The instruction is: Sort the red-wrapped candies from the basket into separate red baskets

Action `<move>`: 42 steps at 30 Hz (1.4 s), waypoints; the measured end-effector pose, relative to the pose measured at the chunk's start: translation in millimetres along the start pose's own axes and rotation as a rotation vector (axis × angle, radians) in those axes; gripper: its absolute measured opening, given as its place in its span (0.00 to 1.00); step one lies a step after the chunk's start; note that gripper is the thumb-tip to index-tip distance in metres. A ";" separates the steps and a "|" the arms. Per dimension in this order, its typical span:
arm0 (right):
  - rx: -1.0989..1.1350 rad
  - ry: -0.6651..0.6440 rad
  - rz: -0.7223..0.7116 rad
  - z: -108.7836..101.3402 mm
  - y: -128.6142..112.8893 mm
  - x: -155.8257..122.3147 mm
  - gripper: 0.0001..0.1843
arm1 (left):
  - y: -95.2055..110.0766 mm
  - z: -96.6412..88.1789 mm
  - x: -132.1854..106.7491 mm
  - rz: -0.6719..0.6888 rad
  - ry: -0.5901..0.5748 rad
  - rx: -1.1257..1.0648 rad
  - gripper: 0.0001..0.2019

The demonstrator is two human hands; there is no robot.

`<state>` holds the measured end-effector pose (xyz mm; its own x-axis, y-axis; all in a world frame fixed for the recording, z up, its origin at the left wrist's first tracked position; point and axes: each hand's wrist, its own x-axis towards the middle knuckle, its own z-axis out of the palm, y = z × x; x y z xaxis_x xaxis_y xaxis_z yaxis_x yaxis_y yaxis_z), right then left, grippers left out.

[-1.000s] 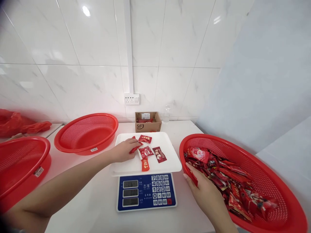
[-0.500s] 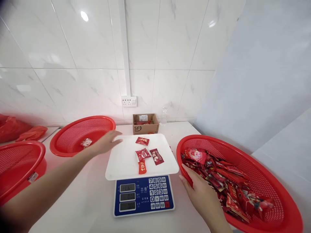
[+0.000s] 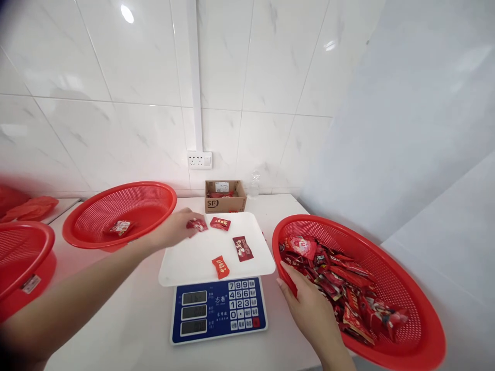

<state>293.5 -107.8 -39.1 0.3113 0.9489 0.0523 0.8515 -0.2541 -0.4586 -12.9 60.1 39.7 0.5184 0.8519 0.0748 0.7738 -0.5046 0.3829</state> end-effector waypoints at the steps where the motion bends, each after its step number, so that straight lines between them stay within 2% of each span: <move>1: 0.000 0.002 -0.009 0.5 0.2 0.3 0.30 | -12.2 -12.1 -4.7 -0.044 0.068 0.033 0.19; 3: 0.001 0.001 -0.023 1.7 0.9 1.3 0.30 | -37.9 -33.9 -13.2 -0.194 0.227 0.239 0.17; 4: 0.002 -0.004 -0.025 2.3 1.2 1.9 0.30 | -49.6 -41.7 -16.0 -0.246 0.242 0.269 0.17; 6: 0.001 -0.017 -0.020 3.2 1.5 2.9 0.30 | -66.0 -48.3 -16.6 -0.287 0.233 0.298 0.17; 8: -0.001 -0.020 -0.009 3.3 1.1 3.4 0.31 | -68.6 -41.4 -9.3 -0.235 0.168 0.269 0.19; 10: 0.001 -0.006 -0.004 2.7 0.3 3.1 0.30 | -56.9 -24.0 4.7 -0.124 0.077 0.233 0.20; 16: 0.011 0.045 0.013 1.2 1.0 -0.5 0.30 | 5.4 33.9 52.7 0.274 -0.183 0.201 0.23; 18: 0.013 0.064 0.010 1.5 2.5 -1.5 0.30 | 16.1 44.0 62.2 0.314 -0.209 0.213 0.23; 20: 0.025 0.079 -0.007 1.6 3.3 -2.4 0.29 | 18.4 47.6 66.2 0.299 -0.196 0.231 0.20; 23: 0.026 0.089 -0.016 0.7 1.9 -3.4 0.29 | 5.6 37.3 61.7 0.216 -0.103 0.260 0.19; 28: -0.011 0.082 -0.031 -1.8 -3.6 -3.6 0.29 | -48.6 -13.5 34.6 -0.127 0.128 0.381 0.21; 31: -0.040 0.062 -0.014 -2.3 -6.3 -2.6 0.30 | -65.2 -31.8 14.6 -0.222 0.161 0.465 0.18; 32: -0.050 0.053 -0.001 -2.3 -7.2 -2.1 0.30 | -62.3 -31.6 8.6 -0.208 0.146 0.481 0.18; 34: -0.069 0.032 0.026 -2.2 -9.1 -1.1 0.31 | -43.7 -21.5 -0.9 -0.084 0.056 0.448 0.20; 35: -0.078 0.025 0.033 -2.1 -10.1 -0.6 0.31 | -29.6 -12.8 -4.0 0.012 -0.014 0.412 0.23; 37: -0.094 0.017 0.042 -2.4 -12.1 0.0 0.31 | 1.9 8.8 -6.2 0.306 -0.233 0.205 0.31; 39: -0.103 0.015 0.044 -3.4 -13.6 -0.5 0.31 | 30.3 31.5 -2.6 0.473 -0.378 0.134 0.36; 42: -0.098 0.013 0.029 -5.8 -14.8 -3.0 0.31 | 56.7 60.6 12.5 0.586 -0.400 0.170 0.33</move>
<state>282.4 -108.0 -27.3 0.3415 0.9385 0.0520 0.8792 -0.2993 -0.3708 59.4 33.6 6.5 0.9330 0.3350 -0.1313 0.3575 -0.9045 0.2325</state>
